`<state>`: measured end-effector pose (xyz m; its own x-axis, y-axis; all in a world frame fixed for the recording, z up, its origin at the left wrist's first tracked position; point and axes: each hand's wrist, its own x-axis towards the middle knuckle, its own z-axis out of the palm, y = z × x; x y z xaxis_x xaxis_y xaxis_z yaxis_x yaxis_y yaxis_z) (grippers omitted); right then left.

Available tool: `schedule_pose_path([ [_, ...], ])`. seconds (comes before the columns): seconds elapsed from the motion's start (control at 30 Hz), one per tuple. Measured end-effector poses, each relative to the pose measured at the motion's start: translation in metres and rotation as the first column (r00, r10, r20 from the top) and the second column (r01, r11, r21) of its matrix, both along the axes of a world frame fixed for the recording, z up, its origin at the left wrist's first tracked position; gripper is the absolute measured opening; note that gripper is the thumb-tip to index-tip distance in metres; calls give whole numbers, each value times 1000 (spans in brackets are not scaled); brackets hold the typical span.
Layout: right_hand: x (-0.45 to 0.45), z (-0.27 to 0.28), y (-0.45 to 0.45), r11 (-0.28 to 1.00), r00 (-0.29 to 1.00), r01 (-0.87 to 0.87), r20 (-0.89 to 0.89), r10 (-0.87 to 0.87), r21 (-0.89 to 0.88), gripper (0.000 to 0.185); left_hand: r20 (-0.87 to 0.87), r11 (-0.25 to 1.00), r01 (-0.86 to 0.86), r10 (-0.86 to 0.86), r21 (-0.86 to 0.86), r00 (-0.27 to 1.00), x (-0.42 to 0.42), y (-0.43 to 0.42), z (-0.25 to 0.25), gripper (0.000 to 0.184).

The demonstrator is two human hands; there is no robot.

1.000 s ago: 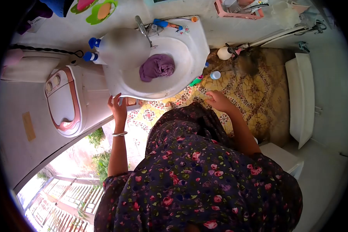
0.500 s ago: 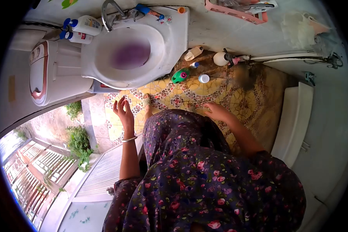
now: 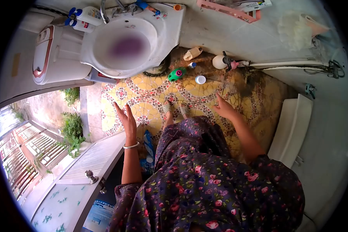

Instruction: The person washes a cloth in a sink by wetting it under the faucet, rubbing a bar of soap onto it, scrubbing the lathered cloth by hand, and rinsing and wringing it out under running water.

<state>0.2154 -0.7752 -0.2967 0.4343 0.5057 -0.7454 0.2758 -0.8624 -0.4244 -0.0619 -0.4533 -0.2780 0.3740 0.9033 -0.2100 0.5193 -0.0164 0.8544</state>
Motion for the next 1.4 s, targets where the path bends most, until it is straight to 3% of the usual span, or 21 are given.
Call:
schedule_pose_path([
  [0.03, -3, -4, 2, 1000, 1000, 4, 18, -4, 10, 73, -198, 996, 28, -11, 83, 980, -2, 3, 9, 59],
  [0.1, 0, -12, 18, 973, 975, -192, 134, 175, 125, 67, -305, 977, 93, -31, 192, 952, -10, 20, 7, 47],
  [0.13, 5, 4, 30, 951, 981, -159, 147, 123, 265, 59, -287, 964, 116, -44, 238, 957, -13, 26, 4, 43],
  [0.17, 18, 19, 41, 948, 977, -167, 177, 122, 270, 59, -214, 987, 64, -32, 144, 976, -16, 27, 1, 43],
  [0.23, 48, 47, 69, 811, 989, -54, 141, -35, 583, 52, -176, 987, 67, -41, 145, 983, -19, 37, -2, 44],
  [0.33, 107, 106, 114, 619, 935, 26, 200, -293, 785, 47, -65, 995, -19, 25, 94, 998, -16, 48, -3, 43],
  [0.43, 175, 144, 141, 390, 862, 62, 148, -484, 919, 45, -33, 997, -63, 64, 53, 997, -9, 63, 10, 43],
  [0.53, 218, 183, 158, 361, 774, -14, 239, -587, 933, 47, -116, 968, 72, -45, 241, 992, -2, 100, -7, 40],
  [0.63, 248, 193, 181, 448, 667, 0, 335, -666, 894, 57, -65, 954, 39, -20, 297, 998, 20, 135, -7, 36],
  [0.67, 258, 188, 192, 540, 554, -35, 467, -689, 841, 67, 15, 961, 45, -51, 274, 999, 30, 144, 0, 34],
  [0.73, 256, 191, 219, 633, 415, -43, 590, -693, 773, 77, -210, 838, 315, -244, 446, 947, 32, 177, 12, 34],
  [0.8, 242, 185, 286, 802, 257, 258, 762, -595, 539, 90, -255, 803, 399, -313, 444, 915, 32, 244, 10, 34],
  [0.87, 240, 185, 302, 787, 192, 319, 777, -600, 529, 90, 71, 919, 311, -337, 243, 939, 37, 260, 26, 39],
  [0.9, 240, 183, 307, 773, 142, 368, 790, -596, 517, 91, 68, 914, 317, -344, 252, 937, 39, 264, 34, 39],
  [1.03, 248, 190, 298, 662, 230, 390, 628, -743, 641, 91, 99, 912, 322, -355, 256, 929, 40, 270, 59, 38],
  [1.1, 246, 191, 290, 588, 203, 326, 552, -809, 741, 87, 31, 899, 354, -375, 259, 927, 39, 265, 68, 39],
  [1.17, 244, 191, 286, 522, 64, 139, 518, -853, 842, 90, 48, 904, 362, -381, 227, 923, 41, 263, 70, 37],
  [1.23, 244, 194, 277, 424, 106, 128, 413, -905, 897, 94, 63, 910, 364, -382, 198, 922, 47, 258, 77, 36],
  [1.3, 239, 200, 266, 74, 303, -33, 80, -950, 997, 92, 97, 890, 407, -433, 206, 896, 57, 249, 82, 38],
  [1.33, 220, 217, 266, -82, 412, 23, -84, -907, 996, 90, 185, 893, 412, -443, 183, 877, 63, 244, 82, 37],
  [1.4, 188, 230, 254, -80, 444, 2, -73, -893, 997, 87, 159, 874, 464, -483, 142, 861, 81, 230, 95, 32],
])
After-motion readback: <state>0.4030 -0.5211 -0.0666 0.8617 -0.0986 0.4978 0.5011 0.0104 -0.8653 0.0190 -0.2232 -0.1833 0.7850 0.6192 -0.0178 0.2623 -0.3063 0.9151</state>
